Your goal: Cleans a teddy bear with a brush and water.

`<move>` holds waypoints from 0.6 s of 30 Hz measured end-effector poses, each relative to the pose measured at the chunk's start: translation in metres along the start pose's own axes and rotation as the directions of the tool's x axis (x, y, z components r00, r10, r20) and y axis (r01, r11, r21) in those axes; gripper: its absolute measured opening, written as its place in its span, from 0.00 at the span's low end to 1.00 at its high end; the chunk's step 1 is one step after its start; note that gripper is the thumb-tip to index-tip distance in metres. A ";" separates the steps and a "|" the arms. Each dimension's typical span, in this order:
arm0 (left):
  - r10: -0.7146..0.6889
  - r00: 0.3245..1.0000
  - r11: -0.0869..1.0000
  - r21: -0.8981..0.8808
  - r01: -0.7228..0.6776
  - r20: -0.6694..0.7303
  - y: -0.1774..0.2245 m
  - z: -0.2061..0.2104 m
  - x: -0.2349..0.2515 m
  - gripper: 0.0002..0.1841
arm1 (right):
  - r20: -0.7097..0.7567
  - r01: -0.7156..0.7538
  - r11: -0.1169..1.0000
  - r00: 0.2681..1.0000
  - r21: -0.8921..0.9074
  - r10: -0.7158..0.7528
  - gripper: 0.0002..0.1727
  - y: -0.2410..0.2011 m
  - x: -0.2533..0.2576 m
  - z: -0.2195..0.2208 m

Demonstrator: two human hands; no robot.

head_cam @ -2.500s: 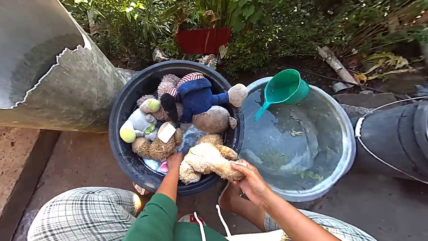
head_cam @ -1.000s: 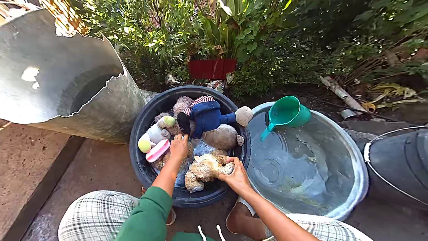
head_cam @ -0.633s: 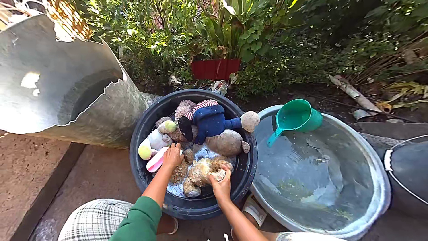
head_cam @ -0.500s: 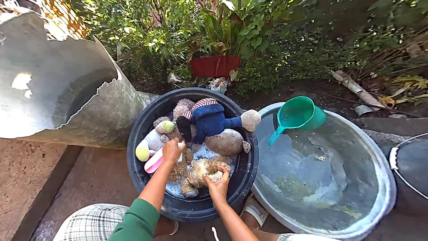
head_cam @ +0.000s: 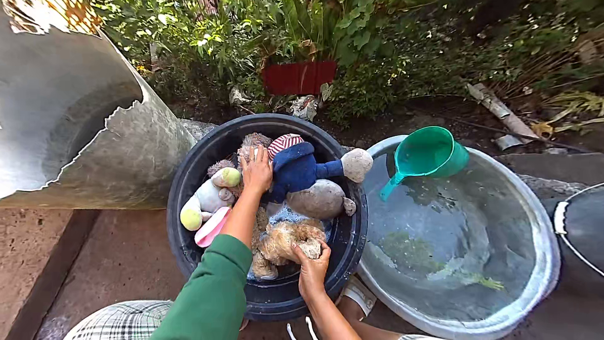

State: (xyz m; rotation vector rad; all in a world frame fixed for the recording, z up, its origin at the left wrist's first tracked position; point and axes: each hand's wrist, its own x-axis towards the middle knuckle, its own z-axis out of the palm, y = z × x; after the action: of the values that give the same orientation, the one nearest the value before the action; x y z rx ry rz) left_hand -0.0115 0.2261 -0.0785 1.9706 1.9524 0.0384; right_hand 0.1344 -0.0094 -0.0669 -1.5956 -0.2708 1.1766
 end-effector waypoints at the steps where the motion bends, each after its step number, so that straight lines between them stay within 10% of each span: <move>1: 0.004 1.000 1.000 0.025 -0.004 -0.022 -0.003 0.009 -0.007 0.30 | -0.003 0.001 0.999 1.000 0.037 -0.001 0.40 -0.004 0.003 0.001; 7: 0.152 0.947 0.969 -0.148 -0.200 -0.283 0.011 0.016 -0.098 0.18 | 0.140 0.072 0.987 0.986 0.147 -0.092 0.20 -0.014 0.024 -0.007; 11: 0.029 0.932 0.878 -0.456 0.149 0.360 0.039 0.051 -0.128 0.22 | 0.157 0.047 0.990 0.985 0.129 -0.067 0.21 -0.007 0.024 -0.013; 18: -0.236 0.751 0.582 -0.529 0.618 0.617 0.022 0.103 -0.113 0.24 | 0.243 0.098 0.994 0.964 0.049 -0.107 0.22 0.010 0.022 -0.014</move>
State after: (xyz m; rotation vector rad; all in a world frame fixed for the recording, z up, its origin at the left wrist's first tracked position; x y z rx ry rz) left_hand 0.0327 0.0931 -0.1419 0.8271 1.6572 0.1316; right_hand 0.1525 -0.0069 -0.0877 -1.3866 -0.4843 1.2910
